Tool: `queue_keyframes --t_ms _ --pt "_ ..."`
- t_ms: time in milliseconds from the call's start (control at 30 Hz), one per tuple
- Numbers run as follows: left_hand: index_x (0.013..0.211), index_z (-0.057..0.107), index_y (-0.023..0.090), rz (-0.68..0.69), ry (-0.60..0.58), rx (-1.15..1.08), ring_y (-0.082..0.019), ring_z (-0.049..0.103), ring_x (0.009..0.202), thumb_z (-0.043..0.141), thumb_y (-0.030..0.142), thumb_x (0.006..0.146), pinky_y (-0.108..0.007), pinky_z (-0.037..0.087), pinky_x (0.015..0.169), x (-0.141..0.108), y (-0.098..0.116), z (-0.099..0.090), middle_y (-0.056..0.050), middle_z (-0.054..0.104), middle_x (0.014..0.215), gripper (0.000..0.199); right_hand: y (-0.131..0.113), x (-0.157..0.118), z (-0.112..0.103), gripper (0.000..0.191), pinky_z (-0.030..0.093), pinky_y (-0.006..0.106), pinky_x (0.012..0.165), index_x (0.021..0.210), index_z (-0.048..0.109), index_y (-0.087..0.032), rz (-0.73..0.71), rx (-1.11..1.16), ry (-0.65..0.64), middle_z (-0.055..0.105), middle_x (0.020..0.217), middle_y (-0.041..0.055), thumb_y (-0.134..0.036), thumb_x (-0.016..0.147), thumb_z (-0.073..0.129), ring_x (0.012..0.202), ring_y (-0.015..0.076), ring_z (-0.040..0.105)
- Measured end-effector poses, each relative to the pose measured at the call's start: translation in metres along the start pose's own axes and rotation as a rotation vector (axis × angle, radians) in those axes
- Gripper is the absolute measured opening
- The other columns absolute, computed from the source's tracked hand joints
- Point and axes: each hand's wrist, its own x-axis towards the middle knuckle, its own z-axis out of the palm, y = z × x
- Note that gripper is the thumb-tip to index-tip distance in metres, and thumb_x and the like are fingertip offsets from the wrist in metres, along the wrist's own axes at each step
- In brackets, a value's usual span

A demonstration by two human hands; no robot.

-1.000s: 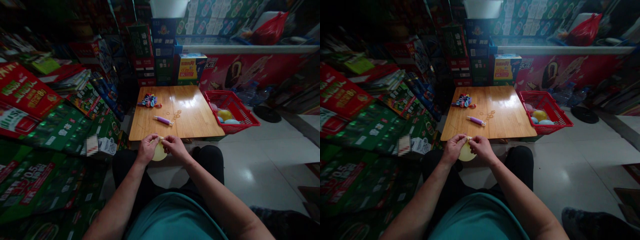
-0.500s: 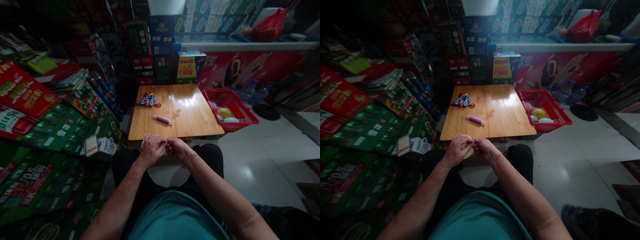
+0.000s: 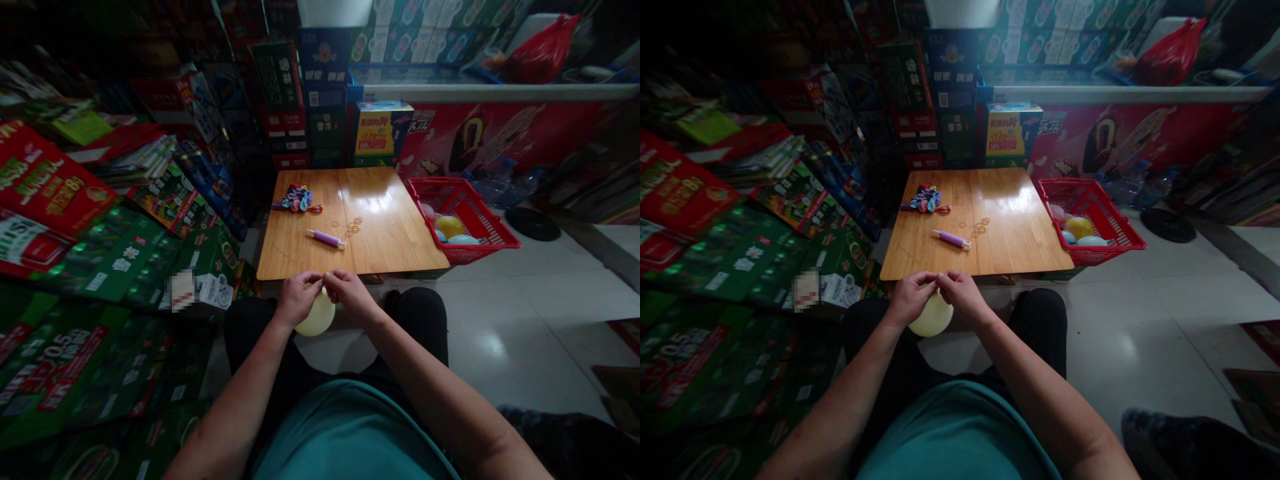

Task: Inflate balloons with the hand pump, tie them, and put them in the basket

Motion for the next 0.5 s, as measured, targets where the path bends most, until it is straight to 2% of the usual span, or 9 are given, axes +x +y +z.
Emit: queue_keyframes --t_ms 133,267,367,500 --pt "0.090 0.077 0.016 -0.259 -0.046 -0.488 -0.019 0.068 0.076 0.083 0.037 0.072 -0.029 0.051 0.072 -0.001 -0.008 -0.003 -0.008 0.076 0.088 0.028 0.003 -0.002 -0.003 0.021 0.020 0.023 0.045 0.059 0.050 -0.018 0.074 0.243 -0.007 0.044 0.052 -0.0052 -0.026 0.071 0.066 0.045 0.0065 0.033" --pt "0.091 0.076 0.014 -0.367 -0.018 -0.704 -0.018 0.068 0.073 0.087 0.033 0.067 -0.029 0.053 0.070 -0.003 -0.012 -0.005 -0.008 0.076 0.087 0.033 0.007 -0.001 -0.009 0.018 0.019 0.023 0.043 0.055 0.048 -0.018 0.138 0.313 -0.022 0.042 0.049 -0.0047 -0.023 0.068 0.060 0.043 0.0062 0.031" --pt "0.091 0.075 0.013 -0.374 0.043 -0.706 -0.018 0.068 0.070 0.087 0.035 0.067 -0.029 0.053 0.067 -0.003 -0.016 -0.002 -0.008 0.075 0.085 0.034 0.010 0.001 -0.012 0.021 0.017 0.023 0.040 0.054 0.049 -0.018 0.197 0.201 -0.047 0.043 0.046 -0.0045 -0.022 0.070 0.062 0.040 0.0059 0.032" --pt "0.093 0.075 0.014 -0.232 0.149 -0.508 -0.017 0.068 0.072 0.082 0.038 0.072 -0.028 0.053 0.068 -0.003 -0.017 0.004 -0.007 0.075 0.084 0.033 0.011 0.006 -0.015 0.022 0.016 0.021 0.037 0.058 0.051 -0.017 0.383 0.144 -0.019 0.044 0.044 -0.0057 -0.019 0.073 0.067 0.037 0.0052 0.033"
